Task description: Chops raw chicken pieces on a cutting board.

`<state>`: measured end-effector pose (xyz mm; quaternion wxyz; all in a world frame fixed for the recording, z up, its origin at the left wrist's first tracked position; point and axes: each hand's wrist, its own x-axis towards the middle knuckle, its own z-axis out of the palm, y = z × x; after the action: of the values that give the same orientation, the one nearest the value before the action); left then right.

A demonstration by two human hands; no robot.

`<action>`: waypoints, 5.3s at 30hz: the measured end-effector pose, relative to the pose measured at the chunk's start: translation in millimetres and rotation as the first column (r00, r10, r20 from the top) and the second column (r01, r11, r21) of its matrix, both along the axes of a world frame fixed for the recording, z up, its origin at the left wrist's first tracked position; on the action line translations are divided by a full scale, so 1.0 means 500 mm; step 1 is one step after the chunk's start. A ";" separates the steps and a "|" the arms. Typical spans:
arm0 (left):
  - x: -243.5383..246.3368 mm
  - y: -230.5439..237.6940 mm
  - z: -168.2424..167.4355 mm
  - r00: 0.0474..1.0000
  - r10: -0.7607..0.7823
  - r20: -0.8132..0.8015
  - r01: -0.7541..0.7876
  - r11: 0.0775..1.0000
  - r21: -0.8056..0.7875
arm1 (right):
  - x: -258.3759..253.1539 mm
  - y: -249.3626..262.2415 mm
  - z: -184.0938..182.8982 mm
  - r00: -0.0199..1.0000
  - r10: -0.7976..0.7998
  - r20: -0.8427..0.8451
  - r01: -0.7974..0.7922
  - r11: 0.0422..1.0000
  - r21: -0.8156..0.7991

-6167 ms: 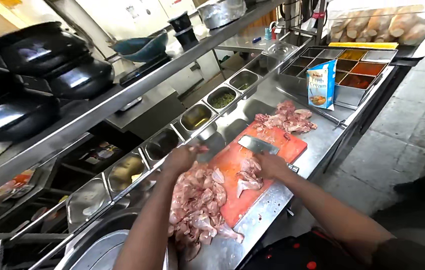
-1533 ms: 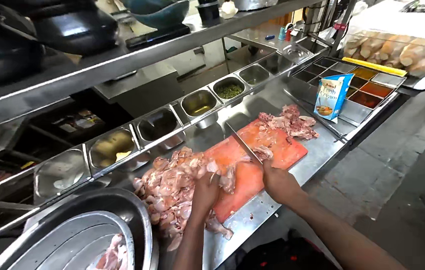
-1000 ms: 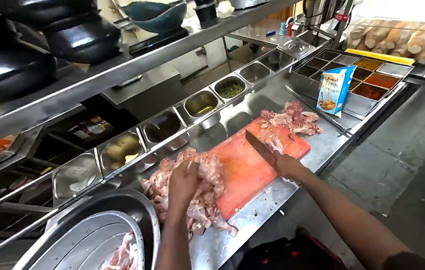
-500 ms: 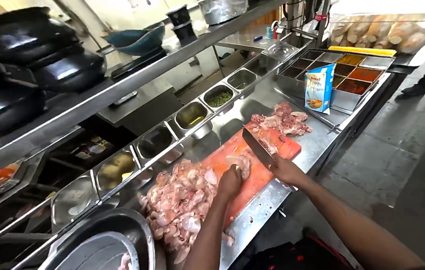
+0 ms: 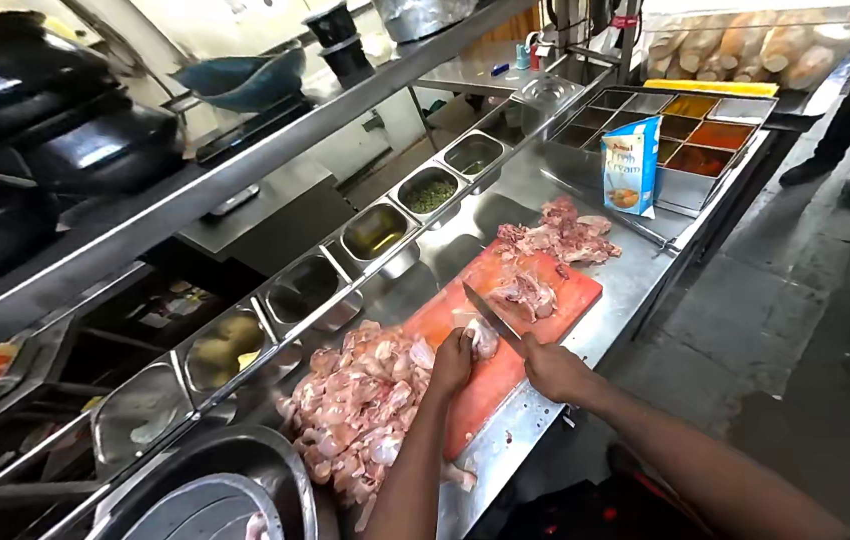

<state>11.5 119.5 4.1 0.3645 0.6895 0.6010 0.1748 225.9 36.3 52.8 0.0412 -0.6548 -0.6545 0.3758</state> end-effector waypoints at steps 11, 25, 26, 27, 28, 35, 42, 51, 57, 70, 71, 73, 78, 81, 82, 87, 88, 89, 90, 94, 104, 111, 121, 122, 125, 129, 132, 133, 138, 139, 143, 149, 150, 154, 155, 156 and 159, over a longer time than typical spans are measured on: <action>-0.018 0.005 -0.016 0.982 -0.040 -0.184 0.023 0.995 -0.095 | -0.046 0.036 0.031 0.996 -0.043 0.075 0.032 0.989 0.141; -0.001 0.000 0.015 0.966 -0.048 -0.253 0.018 0.993 -0.121 | -0.065 0.048 -0.010 0.983 0.020 0.185 -0.024 1.000 0.020; 0.001 0.001 0.016 0.967 -0.049 -0.251 0.018 0.992 -0.123 | -0.063 0.053 -0.008 0.981 0.022 0.192 -0.026 0.999 0.021; 0.003 0.001 0.015 0.968 -0.048 -0.248 0.016 0.992 -0.128 | -0.060 0.056 0.004 0.981 0.018 0.196 -0.025 0.999 0.034; 0.004 -0.001 0.014 0.970 -0.047 -0.240 0.014 0.991 -0.136 | -0.056 0.057 0.029 0.981 0.005 0.194 -0.019 0.997 0.070; 0.008 -0.018 0.017 0.981 0.043 -0.188 -0.072 0.986 -0.148 | -0.037 0.055 0.323 0.981 -0.076 -0.181 0.196 0.310 0.930; 0.022 -0.032 0.012 0.970 0.036 -0.242 -0.057 0.995 -0.081 | -0.103 0.068 -0.016 0.983 0.011 0.181 -0.018 0.999 0.033; 0.003 -0.036 -0.008 0.972 0.072 -0.226 -0.097 0.990 -0.100 | -0.063 0.091 0.211 0.988 -0.016 0.154 -0.028 0.960 0.278; -0.001 -0.037 -0.011 0.971 0.087 -0.225 -0.114 0.987 -0.110 | -0.069 0.065 0.208 0.962 -0.105 -0.254 0.274 0.395 0.877; 0.010 -0.051 0.008 0.936 0.080 -0.344 -0.112 0.991 -0.074 | -0.070 0.020 0.007 0.980 0.126 0.153 -0.100 0.980 -0.171; 0.009 -0.052 0.008 0.934 0.089 -0.347 -0.121 0.990 -0.072 | -0.060 -0.004 0.019 0.980 0.124 0.152 -0.091 0.974 -0.208; 0.008 -0.059 0.008 0.932 0.110 -0.346 -0.141 0.988 -0.067 | -0.035 -0.061 0.034 0.982 0.097 0.163 -0.048 0.958 -0.282; -0.007 -0.068 0.000 0.944 0.153 -0.291 -0.182 0.980 -0.075 | 0.020 -0.172 0.045 0.978 0.085 0.192 -0.012 0.936 -0.353; -0.020 -0.069 -0.008 0.960 0.136 -0.245 -0.158 0.985 -0.074 | 0.056 -0.163 0.074 0.983 0.098 0.154 -0.037 0.935 -0.353; -0.023 -0.070 -0.008 0.963 0.127 -0.237 -0.151 0.985 -0.084 | 0.064 -0.151 0.098 0.984 0.102 0.148 -0.049 0.944 -0.326; -0.027 -0.073 -0.016 0.968 0.115 -0.222 -0.135 0.988 -0.074 | 0.032 -0.108 0.171 0.996 -0.079 0.034 0.065 0.952 0.298; -0.026 -0.075 -0.016 0.967 0.121 -0.225 -0.140 0.988 -0.072 | 0.007 -0.092 0.153 0.992 -0.120 -0.023 0.117 0.878 0.464; -0.025 -0.076 -0.014 0.965 0.122 -0.230 -0.142 0.987 -0.075 | -0.021 -0.070 0.128 0.987 -0.148 -0.067 0.160 0.814 0.558; -0.024 -0.076 -0.012 0.965 0.120 -0.233 -0.142 0.987 -0.080 | -0.049 -0.045 0.102 0.985 -0.162 -0.060 0.167 0.814 0.556; -0.019 -0.084 -0.006 0.961 0.109 -0.255 -0.139 0.985 -0.102 | -0.117 0.069 0.000 0.991 0.047 0.123 -0.036 0.995 -0.091; -0.020 -0.107 0.003 0.928 0.236 -0.288 -0.265 0.962 -0.065 | -0.068 0.004 0.013 0.982 0.111 0.150 -0.077 0.973 -0.216; -0.074 -0.152 0.043 0.947 0.299 -0.114 -0.305 0.952 -0.039 | 0.042 0.002 -0.016 0.997 -0.065 -0.043 0.049 0.955 -0.294; -0.090 -0.103 0.168 0.934 0.251 -0.254 -0.230 0.967 0.108 | 0.102 0.053 -0.038 0.982 -0.173 -0.070 0.158 0.971 -0.181; -0.087 -0.088 0.189 0.927 0.249 -0.280 -0.224 0.967 0.119 | 0.101 0.053 -0.038 0.984 -0.159 -0.085 0.144 0.976 -0.162; -0.064 -0.047 0.249 0.882 0.242 -0.405 -0.184 0.967 0.176 | 0.107 0.050 -0.052 0.987 -0.137 -0.083 0.126 0.984 -0.129; -0.006 -0.018 0.333 0.770 0.117 -0.627 -0.003 0.984 0.180 | 0.124 0.059 -0.104 0.977 -0.173 -0.122 0.159 0.981 -0.111; 0.052 -0.046 0.315 0.673 -0.133 -0.727 0.151 0.988 -0.041 | 0.133 0.058 -0.129 0.970 -0.187 -0.155 0.170 0.979 -0.114; 0.072 -0.067 0.288 0.640 -0.235 -0.731 0.199 0.970 -0.138 | 0.140 0.052 -0.133 0.968 -0.190 -0.164 0.173 0.978 -0.113; 0.047 -0.144 0.128 0.706 -0.207 -0.677 0.188 0.977 -0.103 | 0.149 0.055 -0.137 0.952 -0.144 -0.270 0.139 0.990 -0.040; 0.034 -0.155 0.121 0.738 -0.159 -0.655 0.148 0.986 -0.072 | 0.142 0.055 -0.130 0.948 -0.136 -0.287 0.138 0.990 -0.011; 0.006 -0.210 0.082 0.777 0.068 -0.626 0.004 0.994 0.112 | 0.093 0.021 -0.003 0.968 -0.141 -0.209 0.164 0.981 0.099; -0.015 -0.264 0.042 0.788 0.260 -0.558 -0.105 0.950 0.293 | -0.003 0.009 0.014 1.000 0.013 0.002 -0.013 0.952 0.307; -0.018 -0.267 0.030 0.797 0.274 -0.538 -0.110 0.942 0.316 | -0.014 0.009 0.005 0.998 0.042 0.036 -0.050 0.960 0.276; -0.024 -0.276 -0.010 0.847 0.340 -0.408 -0.162 0.897 0.411 | -0.043 0.019 0.019 0.986 0.120 0.112 -0.139 0.972 0.188; -0.026 -0.275 -0.015 0.856 0.359 -0.372 -0.181 0.882 0.436 | -0.042 0.022 0.047 0.988 0.121 0.098 -0.143 0.955 0.262; -0.028 -0.275 -0.023 0.864 0.375 -0.337 -0.191 0.862 0.470 | -0.039 0.020 0.082 0.991 0.116 0.062 -0.131 0.909 0.395; -0.031 -0.279 -0.044 0.878 0.373 -0.301 -0.194 0.851 0.488 | -0.049 0.025 0.177 0.991 0.085 -0.107 0.052 0.488 0.871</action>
<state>-4.1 -20.3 -17.7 0.0420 0.6763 0.7013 0.2212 201.3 48.8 141.1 0.4073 -0.5105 -0.7564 0.0367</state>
